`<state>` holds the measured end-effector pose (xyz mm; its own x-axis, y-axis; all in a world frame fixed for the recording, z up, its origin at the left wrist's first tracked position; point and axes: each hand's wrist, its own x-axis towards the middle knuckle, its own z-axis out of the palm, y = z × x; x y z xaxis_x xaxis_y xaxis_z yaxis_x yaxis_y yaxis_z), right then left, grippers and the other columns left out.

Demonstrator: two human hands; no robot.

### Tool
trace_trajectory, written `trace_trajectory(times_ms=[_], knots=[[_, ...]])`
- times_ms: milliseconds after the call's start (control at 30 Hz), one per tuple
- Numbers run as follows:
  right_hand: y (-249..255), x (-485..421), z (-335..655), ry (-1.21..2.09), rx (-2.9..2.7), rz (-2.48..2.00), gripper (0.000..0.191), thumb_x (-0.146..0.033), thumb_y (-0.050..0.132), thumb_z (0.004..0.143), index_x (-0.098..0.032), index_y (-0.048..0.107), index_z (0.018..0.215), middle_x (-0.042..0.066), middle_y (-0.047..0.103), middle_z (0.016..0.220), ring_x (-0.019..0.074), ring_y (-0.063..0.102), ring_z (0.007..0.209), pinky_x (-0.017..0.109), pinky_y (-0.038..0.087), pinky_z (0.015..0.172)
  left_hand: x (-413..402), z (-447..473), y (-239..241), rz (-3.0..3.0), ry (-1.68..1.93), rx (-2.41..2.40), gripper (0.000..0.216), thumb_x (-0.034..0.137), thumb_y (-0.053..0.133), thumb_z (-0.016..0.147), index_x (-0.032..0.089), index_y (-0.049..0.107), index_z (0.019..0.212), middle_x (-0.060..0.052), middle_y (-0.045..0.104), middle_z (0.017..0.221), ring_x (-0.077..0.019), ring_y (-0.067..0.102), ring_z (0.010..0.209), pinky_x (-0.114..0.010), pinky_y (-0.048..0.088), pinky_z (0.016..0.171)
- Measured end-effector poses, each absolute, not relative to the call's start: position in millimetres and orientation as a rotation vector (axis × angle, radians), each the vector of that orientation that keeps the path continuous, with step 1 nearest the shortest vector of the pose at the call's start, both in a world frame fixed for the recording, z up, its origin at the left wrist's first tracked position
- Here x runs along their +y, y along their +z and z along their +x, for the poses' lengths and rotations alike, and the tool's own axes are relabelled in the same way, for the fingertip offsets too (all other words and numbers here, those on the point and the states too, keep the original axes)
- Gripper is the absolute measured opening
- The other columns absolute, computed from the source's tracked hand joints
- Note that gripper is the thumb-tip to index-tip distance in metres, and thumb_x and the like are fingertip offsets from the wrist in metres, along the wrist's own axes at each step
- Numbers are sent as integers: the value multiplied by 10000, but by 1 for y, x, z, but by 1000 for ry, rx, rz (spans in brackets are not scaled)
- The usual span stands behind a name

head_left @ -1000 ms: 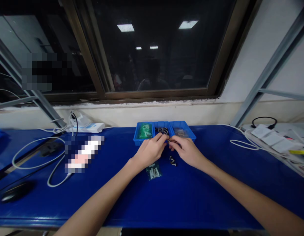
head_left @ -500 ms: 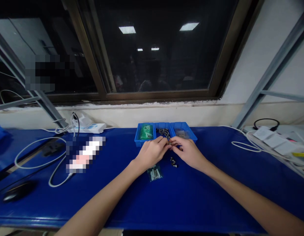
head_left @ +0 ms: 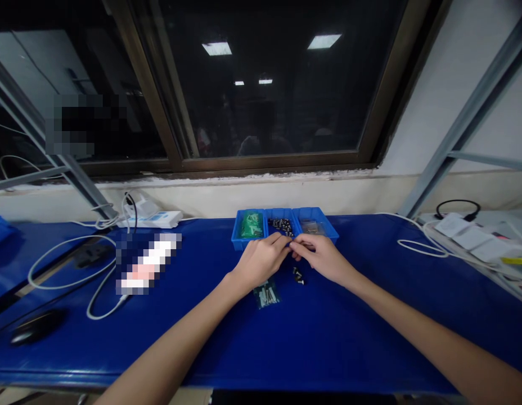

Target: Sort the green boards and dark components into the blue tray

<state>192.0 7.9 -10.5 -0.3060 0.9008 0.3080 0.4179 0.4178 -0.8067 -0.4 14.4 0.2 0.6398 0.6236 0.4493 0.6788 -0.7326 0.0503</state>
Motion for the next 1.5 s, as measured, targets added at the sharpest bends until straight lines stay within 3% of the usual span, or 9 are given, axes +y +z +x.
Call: trace_trajectory(times_ms=[133,300,633,767,867,933,1067,1267,1500], knots=[[-4,5,194,635,-2005,-1156,268,-353,483,951,-196,593,764,21,670,702,171,655,688,312,476,668,13,1,3,-2714,-658,-1135,270,283,351,1019,144,581,1001,-72,619,926,-175,641,736,-270,442,546],[-5,4,192,704,-1946,-1075,86,-295,572,892,-213,562,914,11,681,773,170,661,730,303,498,676,12,2,5,-2767,-728,-1191,291,271,309,1030,152,571,984,-63,619,917,-168,629,770,-272,460,613],[-5,7,182,975,-1580,-992,251,-416,623,839,-183,550,900,38,638,732,171,651,637,225,414,401,13,-2,18,-2912,-770,-1190,337,280,289,1033,169,581,905,-36,625,844,-145,605,755,-277,470,679],[2,17,179,1071,-1378,-1008,428,-436,680,772,-174,522,1072,120,676,921,250,700,806,240,449,435,17,-11,29,-2822,-779,-1268,273,310,385,993,181,621,1039,-64,658,969,-168,634,814,-300,483,695],[2,16,182,1064,-1326,-1011,527,-408,678,772,-194,457,1199,170,644,1135,265,698,906,267,511,512,20,-14,28,-2826,-724,-1305,246,289,423,963,180,633,1029,-66,671,946,-169,633,763,-298,470,652],[0,13,188,988,-1424,-1040,402,-373,638,807,-190,509,1142,151,660,1100,248,694,898,257,503,504,21,-14,23,-2873,-665,-1267,218,259,447,941,183,640,1007,-59,676,915,-170,631,759,-296,462,652],[-2,7,199,872,-1918,-1161,102,-237,560,847,-177,636,878,51,686,756,169,661,675,250,456,511,21,-11,15,-3062,-577,-1139,201,280,520,908,185,652,1026,-41,678,854,-156,629,738,-284,456,658],[-4,5,203,837,-2328,-1223,25,-173,654,761,-178,630,759,11,684,682,146,617,597,250,425,537,17,-4,6,-3162,-428,-1075,241,408,664,841,179,660,916,-37,671,870,-163,621,734,-265,387,553],[-13,7,199,815,-2296,-1242,105,-119,623,772,-176,614,685,8,667,631,150,621,578,250,418,534,17,1,-3,-3111,-353,-1043,135,309,660,861,175,653,871,-28,654,883,-152,622,738,-252,405,563]])
